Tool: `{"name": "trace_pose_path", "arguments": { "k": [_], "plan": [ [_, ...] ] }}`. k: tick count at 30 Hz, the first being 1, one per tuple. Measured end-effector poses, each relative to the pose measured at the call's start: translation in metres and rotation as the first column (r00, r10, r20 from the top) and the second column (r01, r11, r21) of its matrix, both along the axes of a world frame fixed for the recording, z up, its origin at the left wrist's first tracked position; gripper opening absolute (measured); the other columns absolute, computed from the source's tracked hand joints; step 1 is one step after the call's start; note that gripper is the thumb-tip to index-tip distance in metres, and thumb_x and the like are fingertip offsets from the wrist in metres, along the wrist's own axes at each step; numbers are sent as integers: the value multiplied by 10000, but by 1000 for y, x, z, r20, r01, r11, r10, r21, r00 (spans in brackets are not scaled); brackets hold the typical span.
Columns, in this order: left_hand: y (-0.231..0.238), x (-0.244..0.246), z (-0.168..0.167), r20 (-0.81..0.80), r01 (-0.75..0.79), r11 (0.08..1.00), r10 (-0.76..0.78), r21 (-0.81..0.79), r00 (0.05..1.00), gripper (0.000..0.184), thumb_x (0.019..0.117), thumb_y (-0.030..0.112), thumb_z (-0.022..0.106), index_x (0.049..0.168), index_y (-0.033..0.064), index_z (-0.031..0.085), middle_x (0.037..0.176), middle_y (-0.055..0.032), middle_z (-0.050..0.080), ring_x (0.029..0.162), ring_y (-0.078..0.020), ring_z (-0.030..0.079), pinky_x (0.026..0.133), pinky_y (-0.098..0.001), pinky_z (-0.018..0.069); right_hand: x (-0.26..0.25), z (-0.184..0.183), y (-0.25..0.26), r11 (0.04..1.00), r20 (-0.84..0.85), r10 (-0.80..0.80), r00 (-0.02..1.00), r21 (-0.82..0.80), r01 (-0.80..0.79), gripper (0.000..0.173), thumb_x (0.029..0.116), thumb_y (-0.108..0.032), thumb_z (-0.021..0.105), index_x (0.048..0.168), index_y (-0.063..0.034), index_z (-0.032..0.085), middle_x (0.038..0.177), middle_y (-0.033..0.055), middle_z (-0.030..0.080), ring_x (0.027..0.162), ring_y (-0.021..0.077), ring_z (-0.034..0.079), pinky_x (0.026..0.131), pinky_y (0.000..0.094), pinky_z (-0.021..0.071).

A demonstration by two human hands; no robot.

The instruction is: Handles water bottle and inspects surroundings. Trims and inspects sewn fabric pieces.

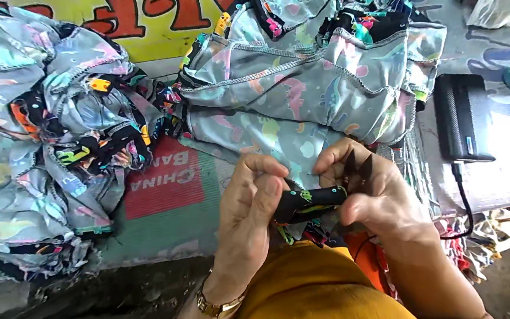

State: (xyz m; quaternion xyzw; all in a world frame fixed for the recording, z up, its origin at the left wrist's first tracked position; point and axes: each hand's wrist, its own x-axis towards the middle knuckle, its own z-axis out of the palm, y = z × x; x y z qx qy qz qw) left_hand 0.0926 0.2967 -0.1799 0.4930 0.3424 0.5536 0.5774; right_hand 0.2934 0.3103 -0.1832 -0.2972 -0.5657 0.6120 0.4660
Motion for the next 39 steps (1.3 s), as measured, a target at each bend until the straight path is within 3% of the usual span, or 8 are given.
{"name": "trace_pose_path", "arguments": {
  "k": [5, 10, 16, 21, 26, 30, 35, 39],
  "plan": [
    [-16, -3, -1, -305, 67, 977, -3, 201, 952, 334, 965, 177, 708, 1253, 198, 541, 1070, 94, 653, 965, 6, 646, 856, -176, 567, -9, 0, -8, 964, 241, -187, 952, 232, 131, 61, 923, -92, 720, 960, -67, 678, 817, -45, 673, 715, -13, 636, 635, 140, 555],
    [-23, -5, -12, -668, -29, 853, 428, 521, 609, 137, 953, 176, 647, 1070, 107, 667, 899, 17, 708, 829, -38, 631, 807, -250, 489, -14, -7, -26, 672, 344, -564, 751, 720, 175, 104, 995, -148, 646, 962, -57, 685, 823, 24, 699, 740, 26, 644, 670, 151, 524],
    [-17, -3, -13, -543, -149, 871, 417, 469, 729, 145, 983, 137, 585, 890, 61, 665, 754, 42, 658, 719, 27, 612, 673, -147, 510, -10, -6, -47, 550, 313, -551, 774, 833, 54, 219, 1057, -249, 583, 1008, -48, 657, 833, 90, 681, 737, 144, 654, 651, 249, 519],
    [-19, -10, 0, -317, -115, 964, 190, 240, 929, 178, 1061, 204, 532, 993, 129, 678, 852, 104, 688, 800, 24, 668, 732, -176, 581, -24, -14, -43, 606, 423, -618, 663, 793, 58, 614, 886, -609, 714, 1175, -80, 599, 966, 122, 679, 742, 176, 657, 569, 297, 519],
    [-19, -21, 3, -169, -8, 985, 38, 172, 985, 224, 1075, 277, 521, 985, 143, 675, 835, 71, 663, 760, -21, 648, 700, -191, 565, -34, -6, -34, 587, 490, -597, 635, 806, -69, 131, 906, -99, 644, 1030, -58, 632, 875, 107, 678, 671, 212, 658, 496, 327, 495],
    [-18, -34, 6, -259, -3, 960, 79, 281, 963, 258, 1077, 284, 530, 1190, 92, 660, 977, -3, 744, 884, -121, 725, 827, -288, 619, -4, 45, -6, 731, 487, -371, 791, 678, -75, 79, 950, -114, 676, 1012, -65, 676, 887, -7, 667, 738, 3, 616, 636, 164, 541],
    [-14, -39, 2, -635, -70, 875, 400, 479, 661, 251, 1038, 260, 588, 1164, 71, 695, 1018, 12, 729, 939, -32, 689, 851, -245, 584, 31, 119, 77, 642, 480, -640, 601, 763, 75, 184, 1001, -192, 613, 1060, -27, 669, 892, -28, 633, 742, -54, 549, 681, 145, 474],
    [-12, -30, -7, -812, 38, 845, 498, 533, 304, 455, 989, 506, 599, 1039, 74, 733, 860, -60, 712, 743, -211, 681, 664, -428, 556, 28, 86, 153, 784, 751, -612, 249, 618, 62, 282, 1012, -218, 569, 1192, -13, 640, 1010, 209, 694, 926, 378, 689, 798, 614, 536]
  ]
}}
